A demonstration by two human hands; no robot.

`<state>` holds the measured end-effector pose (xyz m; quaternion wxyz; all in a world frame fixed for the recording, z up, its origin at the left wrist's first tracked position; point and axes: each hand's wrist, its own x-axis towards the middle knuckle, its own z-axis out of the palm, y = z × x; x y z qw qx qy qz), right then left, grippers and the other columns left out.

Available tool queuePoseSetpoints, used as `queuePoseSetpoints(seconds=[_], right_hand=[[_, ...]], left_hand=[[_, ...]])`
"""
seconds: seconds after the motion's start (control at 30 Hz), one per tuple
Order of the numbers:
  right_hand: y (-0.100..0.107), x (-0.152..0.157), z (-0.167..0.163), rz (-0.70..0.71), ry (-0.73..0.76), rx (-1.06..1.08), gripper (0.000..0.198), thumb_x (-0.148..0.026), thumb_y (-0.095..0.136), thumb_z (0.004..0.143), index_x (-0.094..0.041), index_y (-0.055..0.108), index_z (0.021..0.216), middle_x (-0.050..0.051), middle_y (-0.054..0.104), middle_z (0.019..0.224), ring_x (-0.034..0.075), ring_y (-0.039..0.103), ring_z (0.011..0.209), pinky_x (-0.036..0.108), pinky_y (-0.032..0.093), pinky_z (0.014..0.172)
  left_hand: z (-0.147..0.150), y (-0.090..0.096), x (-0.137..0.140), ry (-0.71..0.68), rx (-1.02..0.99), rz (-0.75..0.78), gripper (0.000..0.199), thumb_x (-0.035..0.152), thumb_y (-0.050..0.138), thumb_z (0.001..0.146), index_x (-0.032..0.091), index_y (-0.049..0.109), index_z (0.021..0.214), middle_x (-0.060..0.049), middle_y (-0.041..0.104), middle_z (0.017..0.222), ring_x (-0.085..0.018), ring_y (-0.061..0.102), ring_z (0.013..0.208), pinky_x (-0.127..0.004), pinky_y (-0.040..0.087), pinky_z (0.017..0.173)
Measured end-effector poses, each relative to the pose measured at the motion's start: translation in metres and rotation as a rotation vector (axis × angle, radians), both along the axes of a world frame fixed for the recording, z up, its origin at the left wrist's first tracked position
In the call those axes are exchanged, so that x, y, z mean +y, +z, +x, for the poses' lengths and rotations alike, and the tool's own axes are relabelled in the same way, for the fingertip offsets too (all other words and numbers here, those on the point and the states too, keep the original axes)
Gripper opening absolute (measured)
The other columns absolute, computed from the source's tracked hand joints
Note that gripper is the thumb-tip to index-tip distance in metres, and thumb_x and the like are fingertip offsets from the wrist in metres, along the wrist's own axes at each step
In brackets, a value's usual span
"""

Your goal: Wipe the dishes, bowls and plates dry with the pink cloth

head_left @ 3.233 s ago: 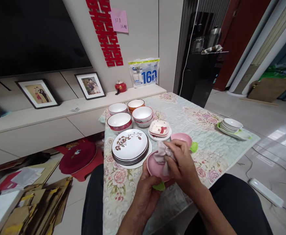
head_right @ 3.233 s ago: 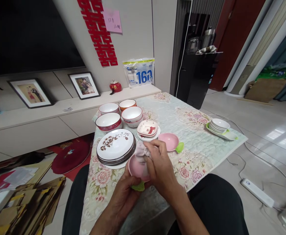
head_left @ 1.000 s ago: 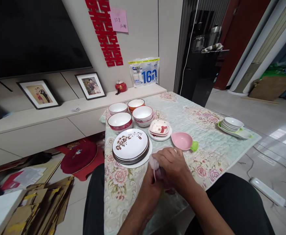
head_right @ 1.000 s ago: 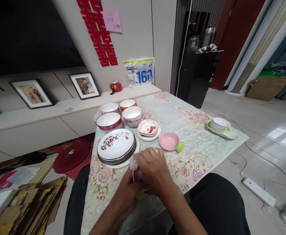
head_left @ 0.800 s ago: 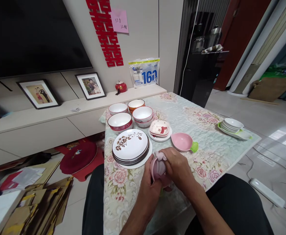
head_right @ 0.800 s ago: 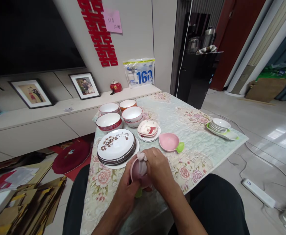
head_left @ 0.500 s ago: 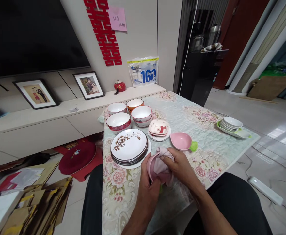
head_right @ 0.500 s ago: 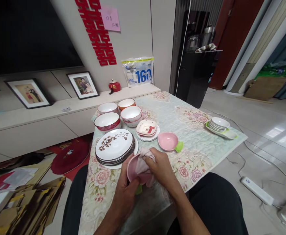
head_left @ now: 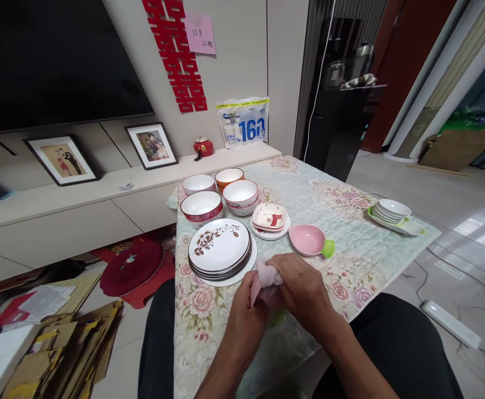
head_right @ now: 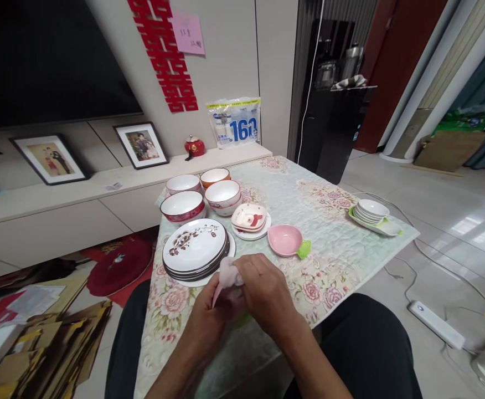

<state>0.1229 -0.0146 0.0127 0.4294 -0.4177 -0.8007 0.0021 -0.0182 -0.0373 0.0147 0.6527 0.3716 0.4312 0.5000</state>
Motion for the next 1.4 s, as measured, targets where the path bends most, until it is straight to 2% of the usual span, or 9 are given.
queuePoseSetpoints(seconds=[0.23,0.43,0.53,0.73,0.83,0.9,1.0,1.23,1.4], right_hand=[[-0.032,0.015,-0.015,-0.276,-0.122,0.184,0.017,-0.021,0.046,0.099,-0.019,0.062,0.094,0.007,0.068,0.085,0.021,0.064,0.078,0.03,0.048,0.067],[-0.035,0.014,-0.022,-0.606,-0.169,0.374,0.02,-0.034,0.055,0.095,-0.02,0.058,0.081,0.002,0.068,0.071,0.019,0.062,0.064,0.026,0.042,0.057],[-0.031,0.014,-0.017,-0.526,-0.16,0.366,0.019,-0.032,0.055,0.095,-0.02,0.06,0.082,0.001,0.067,0.071,0.018,0.061,0.064,0.026,0.042,0.057],[-0.014,0.007,-0.003,-0.024,-0.14,0.001,0.02,-0.014,0.046,0.098,-0.017,0.066,0.1,0.009,0.071,0.088,0.022,0.064,0.082,0.032,0.047,0.073],[-0.006,0.002,-0.005,0.081,-0.117,-0.111,0.018,-0.012,0.048,0.098,-0.016,0.066,0.103,0.011,0.072,0.094,0.024,0.063,0.086,0.035,0.048,0.078],[-0.004,0.001,-0.007,0.106,-0.094,-0.072,0.019,-0.011,0.046,0.099,-0.017,0.065,0.102,0.01,0.071,0.093,0.023,0.062,0.084,0.035,0.049,0.077],[-0.006,0.004,-0.01,0.054,-0.027,0.061,0.018,-0.013,0.045,0.099,-0.017,0.063,0.103,0.009,0.069,0.091,0.022,0.061,0.084,0.035,0.05,0.076],[-0.01,0.017,-0.002,-0.263,0.193,0.216,0.017,-0.025,0.05,0.102,-0.02,0.066,0.101,0.007,0.068,0.094,0.022,0.061,0.089,0.033,0.051,0.077],[-0.01,0.021,0.012,-0.401,0.358,0.413,0.019,-0.03,0.057,0.098,-0.021,0.07,0.109,0.007,0.068,0.101,0.021,0.065,0.095,0.032,0.054,0.081]], left_hand=[[0.004,-0.008,-0.005,0.259,-0.108,-0.043,0.057,0.007,0.055,0.056,0.019,0.066,0.111,-0.007,0.074,0.113,-0.026,0.066,0.11,-0.038,0.048,0.099],[0.01,-0.012,-0.006,0.345,-0.135,-0.029,0.06,0.007,0.059,0.059,0.023,0.064,0.117,-0.005,0.071,0.121,-0.025,0.064,0.117,-0.038,0.046,0.104],[0.008,-0.014,-0.005,0.301,-0.024,0.029,0.057,0.009,0.06,0.064,0.023,0.065,0.119,-0.005,0.07,0.124,-0.024,0.062,0.12,-0.036,0.045,0.105],[-0.002,-0.004,-0.001,0.124,0.263,0.108,0.036,0.014,0.067,0.069,0.02,0.07,0.104,-0.004,0.075,0.098,-0.024,0.065,0.09,-0.033,0.05,0.083],[-0.005,0.001,0.001,0.084,0.294,0.144,0.029,0.016,0.068,0.071,0.021,0.071,0.099,-0.003,0.075,0.093,-0.024,0.064,0.088,-0.032,0.05,0.079],[-0.006,0.002,0.0,0.102,0.285,0.175,0.025,0.019,0.068,0.073,0.021,0.072,0.097,-0.003,0.074,0.092,-0.024,0.064,0.088,-0.032,0.05,0.08],[-0.006,-0.002,-0.003,0.159,0.25,0.173,0.024,0.023,0.069,0.075,0.021,0.073,0.099,-0.003,0.075,0.093,-0.025,0.064,0.09,-0.033,0.05,0.082],[-0.001,-0.024,-0.005,0.295,0.049,0.002,0.04,0.014,0.062,0.069,0.02,0.072,0.107,-0.005,0.076,0.107,-0.025,0.067,0.103,-0.036,0.049,0.095],[0.002,-0.022,-0.005,0.323,-0.123,-0.153,0.052,0.01,0.064,0.059,0.017,0.071,0.11,-0.009,0.076,0.115,-0.028,0.068,0.11,-0.039,0.051,0.099]])
